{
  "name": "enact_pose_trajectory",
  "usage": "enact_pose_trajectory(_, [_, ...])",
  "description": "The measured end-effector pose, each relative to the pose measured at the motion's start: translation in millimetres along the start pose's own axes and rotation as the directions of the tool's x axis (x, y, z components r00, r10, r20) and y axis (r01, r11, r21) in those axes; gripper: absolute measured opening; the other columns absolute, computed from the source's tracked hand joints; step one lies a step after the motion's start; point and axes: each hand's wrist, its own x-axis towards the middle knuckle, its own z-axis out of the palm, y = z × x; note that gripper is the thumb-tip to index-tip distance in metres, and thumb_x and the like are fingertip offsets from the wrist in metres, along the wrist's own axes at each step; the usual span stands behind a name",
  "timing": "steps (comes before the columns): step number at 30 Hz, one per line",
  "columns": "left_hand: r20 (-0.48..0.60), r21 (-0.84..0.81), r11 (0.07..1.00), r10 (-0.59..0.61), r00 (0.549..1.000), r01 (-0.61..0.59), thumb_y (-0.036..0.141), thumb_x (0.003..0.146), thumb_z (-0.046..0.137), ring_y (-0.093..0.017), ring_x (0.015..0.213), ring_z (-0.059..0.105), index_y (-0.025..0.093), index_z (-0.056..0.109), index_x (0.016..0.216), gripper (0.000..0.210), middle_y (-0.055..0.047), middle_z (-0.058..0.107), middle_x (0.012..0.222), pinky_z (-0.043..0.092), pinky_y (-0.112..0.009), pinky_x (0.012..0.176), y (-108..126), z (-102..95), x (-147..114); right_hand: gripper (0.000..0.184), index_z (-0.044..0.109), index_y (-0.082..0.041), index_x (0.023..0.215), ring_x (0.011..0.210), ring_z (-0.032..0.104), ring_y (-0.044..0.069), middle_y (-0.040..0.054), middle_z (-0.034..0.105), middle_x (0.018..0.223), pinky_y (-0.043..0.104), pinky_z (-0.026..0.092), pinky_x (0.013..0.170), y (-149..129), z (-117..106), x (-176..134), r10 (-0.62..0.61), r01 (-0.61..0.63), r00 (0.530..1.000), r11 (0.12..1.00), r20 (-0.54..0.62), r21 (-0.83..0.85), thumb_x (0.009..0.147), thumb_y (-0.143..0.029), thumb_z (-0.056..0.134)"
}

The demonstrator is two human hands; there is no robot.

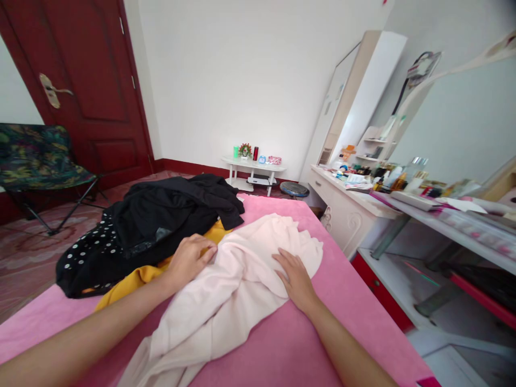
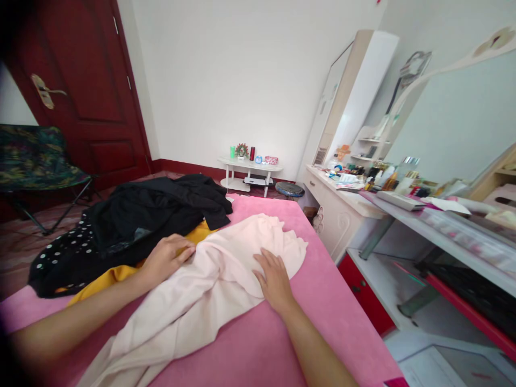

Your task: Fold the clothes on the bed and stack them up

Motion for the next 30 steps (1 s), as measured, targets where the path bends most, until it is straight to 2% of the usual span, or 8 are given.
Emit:
enact_pose_trajectory(6, [0.121,0.566,0.752,0.33,0.936,-0.338,0.004,0.07,0.058,-0.029,0.137,0.025,0.029,0.051,0.131,0.066,-0.008,0.037,0.147,0.017,-0.048,0.11,-21,6.6,128,0.038,0.05,-0.028,0.129,0.133,0.036,0.021,0.0058,0.043,0.143,0.05,0.022,0.112,4,-1,2,0.02,-0.019,1.0,0.999,-0.008,0.043,0.092,-0.035,0.046])
enact_pose_trajectory(9, [0.222,0.623,0.717,0.223,0.949,-0.314,0.003,0.057,0.068,-0.035,0.139,0.019,0.031,0.033,0.142,0.096,-0.011,0.021,0.153,0.028,-0.048,0.105,-33,18.4,183,0.037,0.051,-0.028,0.127,0.132,0.037,0.021,0.0056,0.044,0.142,0.048,0.021,0.113,5,-3,3,0.042,-0.042,0.999,0.996,-0.008,0.083,0.091,-0.038,0.048])
enact_pose_trajectory(12, [0.264,0.569,0.815,-0.052,0.963,-0.111,0.004,0.049,0.074,-0.041,0.123,0.043,0.025,0.038,0.14,0.101,-0.021,0.042,0.14,0.041,-0.049,0.091,-40,33.7,217,0.037,0.053,-0.027,0.125,0.131,0.038,0.021,0.006,0.046,0.141,0.048,0.021,0.112,5,-5,4,0.066,-0.064,0.998,0.991,-0.013,0.12,0.09,-0.041,0.05])
enact_pose_trajectory(19, [0.236,0.466,0.879,-0.232,0.944,0.099,0.017,0.057,0.076,-0.038,0.098,0.061,0.015,0.068,0.094,0.038,-0.015,0.067,0.1,0.048,-0.045,0.081,-23,24.4,256,0.037,0.054,-0.03,0.124,0.131,0.038,0.023,0.0055,0.046,0.14,0.049,0.021,0.112,9,-3,5,0.091,-0.088,0.996,0.98,-0.007,0.18,0.088,-0.042,0.053])
enact_pose_trajectory(22, [-0.116,0.417,0.872,-0.231,0.966,0.258,0.032,0.08,0.063,-0.04,0.112,0.052,0.009,0.047,0.127,0.056,-0.022,0.05,0.126,0.043,-0.05,0.088,-25,-4.7,281,0.038,0.054,-0.029,0.124,0.13,0.038,0.023,0.0056,0.046,0.14,0.049,0.02,0.112,9,-3,5,0.095,-0.092,0.995,0.978,-0.01,0.186,0.088,-0.041,0.053])
enact_pose_trajectory(25, [-0.467,0.272,0.933,-0.087,0.88,0.237,0.04,0.081,0.063,-0.043,0.127,0.035,0.01,0.017,0.144,0.083,-0.025,0.022,0.145,0.034,-0.053,0.099,-33,-8.7,290,0.038,0.055,-0.029,0.123,0.129,0.04,0.023,0.0054,0.047,0.139,0.047,0.021,0.111,10,-4,6,0.1,-0.097,0.995,0.976,-0.011,0.196,0.088,-0.041,0.054])
enact_pose_trajectory(27, [-0.421,0.264,0.955,-0.014,0.907,0.138,0.044,0.077,0.067,-0.045,0.133,0.022,0.012,0.024,0.143,0.084,-0.022,0.016,0.15,0.024,-0.057,0.105,-37,11.8,278,0.037,0.055,-0.029,0.122,0.128,0.041,0.023,0.0051,0.048,0.138,0.046,0.023,0.111,12,-4,7,0.099,-0.094,0.995,0.975,-0.017,0.204,0.087,-0.041,0.054])
enact_pose_trajectory(30, [-0.069,0.225,0.973,0.071,0.995,-0.054,0.05,0.08,0.057,-0.042,0.138,0.013,0.014,0.057,0.121,0.054,-0.017,0.031,0.147,0.012,-0.061,0.108,-35,62.2,233,0.037,0.056,-0.029,0.121,0.126,0.042,0.023,0.0048,0.048,0.138,0.044,0.025,0.109,15,-2,6,0.092,-0.084,0.995,0.974,-0.029,0.212,0.087,-0.041,0.055])
